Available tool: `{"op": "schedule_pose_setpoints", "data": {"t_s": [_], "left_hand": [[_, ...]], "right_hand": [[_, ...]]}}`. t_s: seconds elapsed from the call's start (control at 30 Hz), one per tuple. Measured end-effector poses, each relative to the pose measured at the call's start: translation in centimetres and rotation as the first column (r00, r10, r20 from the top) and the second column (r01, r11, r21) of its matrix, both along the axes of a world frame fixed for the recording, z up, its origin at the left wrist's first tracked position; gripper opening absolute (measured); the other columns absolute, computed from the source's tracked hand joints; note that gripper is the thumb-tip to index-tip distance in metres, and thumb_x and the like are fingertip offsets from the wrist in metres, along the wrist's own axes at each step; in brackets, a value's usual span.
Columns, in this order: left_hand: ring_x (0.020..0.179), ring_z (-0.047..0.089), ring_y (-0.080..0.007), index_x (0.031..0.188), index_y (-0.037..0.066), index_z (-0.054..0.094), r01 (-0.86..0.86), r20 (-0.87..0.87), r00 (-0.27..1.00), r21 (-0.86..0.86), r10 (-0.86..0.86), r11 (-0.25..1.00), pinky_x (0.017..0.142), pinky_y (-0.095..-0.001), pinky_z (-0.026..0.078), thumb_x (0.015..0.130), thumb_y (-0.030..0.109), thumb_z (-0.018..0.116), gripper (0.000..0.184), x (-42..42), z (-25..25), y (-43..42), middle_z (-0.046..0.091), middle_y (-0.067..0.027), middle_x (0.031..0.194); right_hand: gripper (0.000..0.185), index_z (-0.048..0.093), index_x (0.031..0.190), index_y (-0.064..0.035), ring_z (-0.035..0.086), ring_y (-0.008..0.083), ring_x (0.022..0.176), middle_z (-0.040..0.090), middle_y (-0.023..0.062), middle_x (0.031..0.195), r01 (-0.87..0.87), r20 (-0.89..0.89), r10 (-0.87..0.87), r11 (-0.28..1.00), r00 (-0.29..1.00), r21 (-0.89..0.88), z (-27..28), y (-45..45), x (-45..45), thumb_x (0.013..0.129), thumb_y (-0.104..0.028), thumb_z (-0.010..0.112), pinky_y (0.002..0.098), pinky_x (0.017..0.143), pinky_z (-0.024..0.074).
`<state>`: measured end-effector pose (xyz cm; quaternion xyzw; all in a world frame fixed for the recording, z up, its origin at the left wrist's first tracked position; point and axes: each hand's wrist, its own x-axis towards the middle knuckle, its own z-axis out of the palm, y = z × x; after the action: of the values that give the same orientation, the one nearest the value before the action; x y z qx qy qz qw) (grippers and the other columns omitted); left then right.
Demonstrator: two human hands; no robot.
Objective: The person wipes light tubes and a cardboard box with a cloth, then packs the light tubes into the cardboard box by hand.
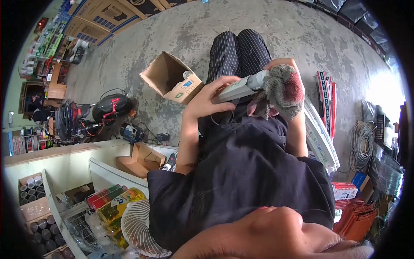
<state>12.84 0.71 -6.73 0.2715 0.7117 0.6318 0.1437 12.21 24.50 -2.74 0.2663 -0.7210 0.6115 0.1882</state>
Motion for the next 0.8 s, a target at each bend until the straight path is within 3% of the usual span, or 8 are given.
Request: {"op": "schedule_pose_setpoints", "data": {"t_s": [0.07, 0.13, 0.23, 0.37, 0.47, 0.6, 0.73, 0.8], "left_hand": [[0.110, 0.051, -0.0141, 0.128, 0.007, 0.048, -0.017, -0.047, 0.999, 0.133, 0.023, 0.991, 0.095, -0.0295, 0.040, 0.074, 0.010, 0.075, 0.060, 0.0, 1.3, 1.9, 0.053, -0.0041, 0.120], [0.111, 0.052, -0.0139, 0.128, 0.001, 0.046, -0.095, -0.117, 0.989, -0.001, 0.094, 0.995, 0.094, -0.0284, 0.040, 0.075, 0.010, 0.074, 0.061, 0.3, 2.0, 3.0, 0.055, -0.0063, 0.118], [0.100, 0.056, -0.0144, 0.118, 0.000, 0.055, -0.195, -0.228, 0.955, -0.002, 0.189, 0.981, 0.086, -0.0281, 0.044, 0.073, 0.011, 0.076, 0.051, 0.6, 2.1, 3.7, 0.061, -0.0072, 0.108], [0.096, 0.057, -0.0154, 0.114, 0.000, 0.059, -0.224, -0.286, 0.933, 0.010, 0.217, 0.975, 0.083, -0.0285, 0.044, 0.071, 0.011, 0.077, 0.048, 1.0, 1.9, 3.5, 0.062, -0.0082, 0.103], [0.093, 0.058, -0.0160, 0.114, 0.000, 0.059, -0.256, -0.355, 0.896, 0.082, 0.268, 0.963, 0.082, -0.0279, 0.044, 0.069, 0.011, 0.077, 0.049, 1.0, 1.7, 3.6, 0.062, -0.0081, 0.103], [0.082, 0.060, -0.0176, 0.110, 0.003, 0.061, -0.293, -0.412, 0.856, 0.111, 0.312, 0.950, 0.068, -0.0262, 0.046, 0.071, 0.012, 0.076, 0.043, 1.2, 2.0, 3.8, 0.064, -0.0084, 0.096], [0.082, 0.060, -0.0187, 0.107, 0.002, 0.063, -0.260, -0.372, 0.879, 0.154, 0.300, 0.953, 0.069, -0.0279, 0.046, 0.069, 0.014, 0.077, 0.043, 1.3, 1.9, 3.4, 0.064, -0.0092, 0.095], [0.082, 0.061, -0.0190, 0.106, 0.002, 0.064, -0.231, -0.342, 0.899, 0.165, 0.275, 0.959, 0.069, -0.0283, 0.046, 0.068, 0.014, 0.078, 0.043, 1.4, 1.7, 3.0, 0.064, -0.0094, 0.094]], "right_hand": [[0.026, 0.059, 0.094, -0.0004, 0.056, 0.0164, 0.090, 0.056, 0.0069, 0.099, -0.039, 0.016, 0.038, 0.999, 0.999, 0.004, 0.3, -0.3, 0.3, 0.069, 0.001, 0.067, 0.0262, 0.081, 0.0444], [0.026, 0.060, 0.093, -0.0005, 0.056, 0.0166, 0.090, 0.056, 0.0071, 0.099, -0.079, 0.032, 0.079, 0.997, 0.996, 0.009, 0.4, -0.5, 0.4, 0.069, 0.000, 0.068, 0.0263, 0.081, 0.0446], [0.021, 0.060, 0.092, -0.0002, 0.056, 0.0170, 0.090, 0.056, 0.0079, 0.101, -0.144, -0.033, 0.142, 0.987, 0.989, -0.067, 0.1, -0.4, 0.2, 0.072, -0.001, 0.068, 0.0264, 0.081, 0.0448], [0.029, 0.056, 0.099, 0.0003, 0.055, 0.0150, 0.089, 0.055, 0.0062, 0.093, -0.124, 0.155, 0.226, 0.864, 0.962, -0.487, -0.9, 0.5, -0.4, 0.073, 0.005, 0.067, 0.0277, 0.078, 0.0456], [0.026, 0.056, 0.095, 0.0006, 0.054, 0.0140, 0.086, 0.055, 0.0066, 0.092, -0.359, -0.035, 0.373, 0.859, 0.927, -0.365, -1.0, 1.4, -0.7, 0.072, 0.005, 0.068, 0.0266, 0.075, 0.0455], [0.030, 0.058, 0.092, -0.0005, 0.055, 0.0106, 0.077, 0.057, 0.0018, 0.085, -0.241, 0.075, 0.243, 0.970, 0.967, -0.031, 0.6, 0.6, 0.5, 0.068, -0.003, 0.076, 0.0227, 0.072, 0.0448], [0.030, 0.059, 0.096, -0.0004, 0.055, 0.0098, 0.081, 0.059, 0.0019, 0.088, -0.265, 0.231, 0.290, 0.955, 0.929, -0.134, -1.3, 0.5, -0.3, 0.070, -0.003, 0.075, 0.0235, 0.074, 0.0456], [0.030, 0.060, 0.097, -0.0002, 0.055, 0.0091, 0.082, 0.060, 0.0014, 0.089, -0.117, 0.408, 0.290, 0.910, 0.866, -0.398, -2.3, 0.2, -1.1, 0.071, -0.004, 0.075, 0.0243, 0.075, 0.0463]]}}
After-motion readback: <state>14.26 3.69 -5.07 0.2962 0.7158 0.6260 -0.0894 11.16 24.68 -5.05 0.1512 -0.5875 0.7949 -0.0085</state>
